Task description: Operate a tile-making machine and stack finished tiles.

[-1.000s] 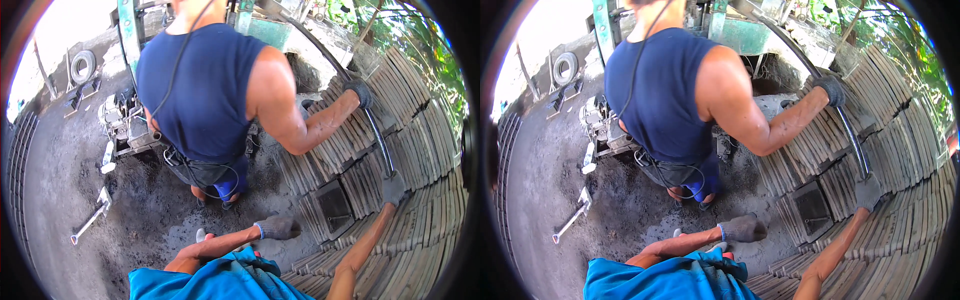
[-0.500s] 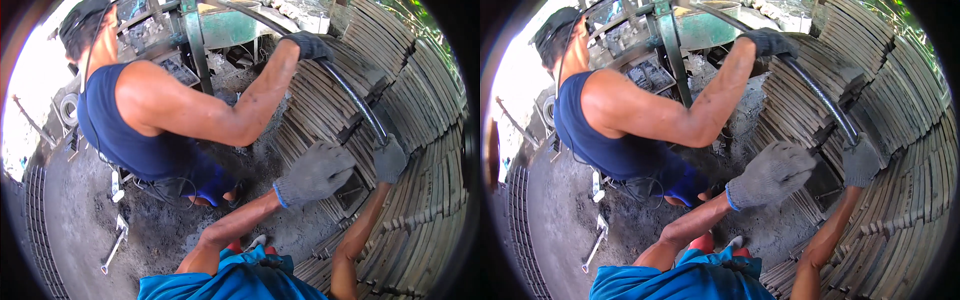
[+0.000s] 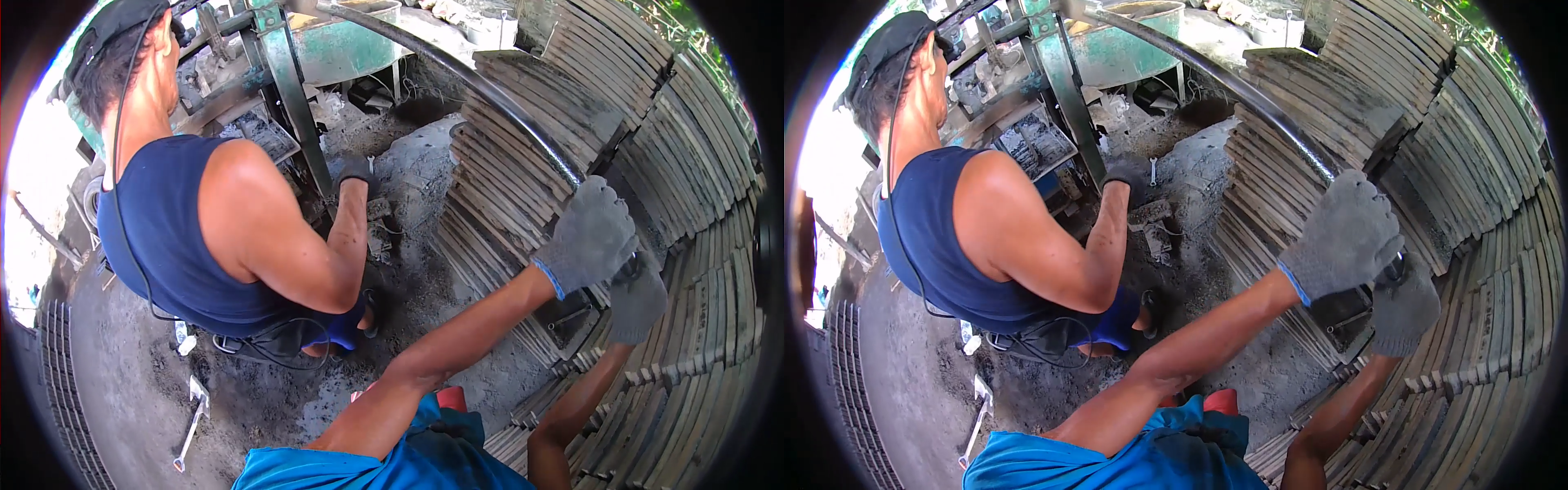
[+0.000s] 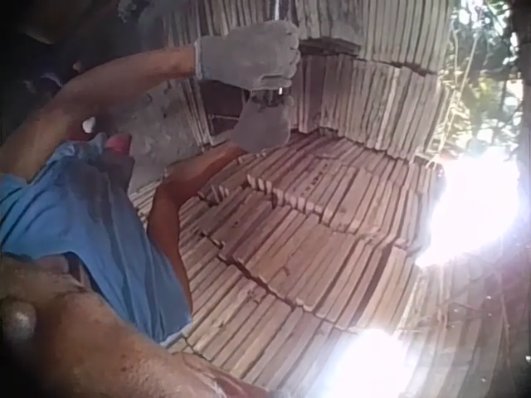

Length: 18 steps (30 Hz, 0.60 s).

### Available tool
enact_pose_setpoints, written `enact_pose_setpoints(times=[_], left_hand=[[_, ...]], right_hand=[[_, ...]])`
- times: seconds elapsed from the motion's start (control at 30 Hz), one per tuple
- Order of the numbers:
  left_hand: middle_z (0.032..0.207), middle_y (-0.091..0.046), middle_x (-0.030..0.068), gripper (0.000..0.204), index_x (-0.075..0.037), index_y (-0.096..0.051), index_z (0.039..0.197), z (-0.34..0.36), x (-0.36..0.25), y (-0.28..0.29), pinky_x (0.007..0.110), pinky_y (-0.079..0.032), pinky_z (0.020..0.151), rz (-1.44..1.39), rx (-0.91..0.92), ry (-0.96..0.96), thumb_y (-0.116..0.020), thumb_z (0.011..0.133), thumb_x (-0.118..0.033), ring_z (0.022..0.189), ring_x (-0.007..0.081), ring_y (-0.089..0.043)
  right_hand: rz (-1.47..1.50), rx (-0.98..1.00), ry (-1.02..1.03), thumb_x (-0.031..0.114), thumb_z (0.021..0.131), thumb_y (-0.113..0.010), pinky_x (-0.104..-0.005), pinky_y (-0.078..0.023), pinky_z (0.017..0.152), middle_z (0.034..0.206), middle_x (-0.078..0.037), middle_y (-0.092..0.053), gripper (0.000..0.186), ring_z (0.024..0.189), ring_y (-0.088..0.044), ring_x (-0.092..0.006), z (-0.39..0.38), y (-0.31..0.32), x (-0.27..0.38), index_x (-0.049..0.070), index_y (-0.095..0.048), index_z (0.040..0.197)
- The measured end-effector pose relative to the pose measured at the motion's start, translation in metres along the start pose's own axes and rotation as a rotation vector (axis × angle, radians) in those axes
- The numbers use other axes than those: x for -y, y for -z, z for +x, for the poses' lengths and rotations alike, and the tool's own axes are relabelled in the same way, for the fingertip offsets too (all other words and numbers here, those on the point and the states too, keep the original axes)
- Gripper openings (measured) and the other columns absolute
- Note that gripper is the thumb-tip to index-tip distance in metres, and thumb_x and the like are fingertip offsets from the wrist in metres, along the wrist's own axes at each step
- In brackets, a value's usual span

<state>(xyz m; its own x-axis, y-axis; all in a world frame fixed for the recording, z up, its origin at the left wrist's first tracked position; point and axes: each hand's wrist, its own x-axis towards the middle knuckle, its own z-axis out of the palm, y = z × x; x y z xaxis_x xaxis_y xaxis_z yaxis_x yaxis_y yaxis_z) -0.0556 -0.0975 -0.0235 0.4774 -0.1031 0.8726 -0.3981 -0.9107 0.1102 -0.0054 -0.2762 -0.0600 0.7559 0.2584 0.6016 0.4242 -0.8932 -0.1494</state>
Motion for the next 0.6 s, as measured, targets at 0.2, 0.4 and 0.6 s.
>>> enact_pose_setpoints(times=[0.2,0.4,0.6], left_hand=[[0.062,-0.056,0.0103,0.037,-0.009,-0.069,0.067,0.009,-0.005,-0.030,0.045,-0.040,0.075,0.088,0.050,0.111,-0.060,0.089,-0.037,0.066,0.0290,-0.052],[0.061,-0.056,0.0106,0.040,-0.009,-0.069,0.063,0.011,-0.003,-0.031,0.047,-0.040,0.075,0.098,0.008,0.134,-0.057,0.089,-0.037,0.065,0.0294,-0.052],[0.063,-0.058,0.0105,0.039,-0.010,-0.068,0.062,0.011,-0.006,-0.033,0.047,-0.040,0.074,0.091,0.074,0.172,-0.056,0.090,-0.034,0.066,0.0290,-0.052]], right_hand=[[0.166,-0.105,0.140,0.020,0.072,-0.077,-0.0397,-0.055,0.079,0.107,-0.016,-0.073,0.050,0.093,-0.071,-0.0351,-0.004,-0.004,-0.005,0.007,-0.069,0.120],[0.273,-0.126,0.215,0.022,0.072,-0.078,-0.0399,-0.055,0.083,0.107,-0.018,-0.073,0.055,0.096,-0.072,-0.0341,-0.007,-0.011,-0.016,0.001,-0.067,0.122],[0.296,-0.139,0.163,0.026,0.075,-0.078,-0.0401,-0.055,0.082,0.108,-0.018,-0.073,0.055,0.097,-0.072,-0.0337,-0.009,-0.014,-0.013,0.000,-0.067,0.122]])
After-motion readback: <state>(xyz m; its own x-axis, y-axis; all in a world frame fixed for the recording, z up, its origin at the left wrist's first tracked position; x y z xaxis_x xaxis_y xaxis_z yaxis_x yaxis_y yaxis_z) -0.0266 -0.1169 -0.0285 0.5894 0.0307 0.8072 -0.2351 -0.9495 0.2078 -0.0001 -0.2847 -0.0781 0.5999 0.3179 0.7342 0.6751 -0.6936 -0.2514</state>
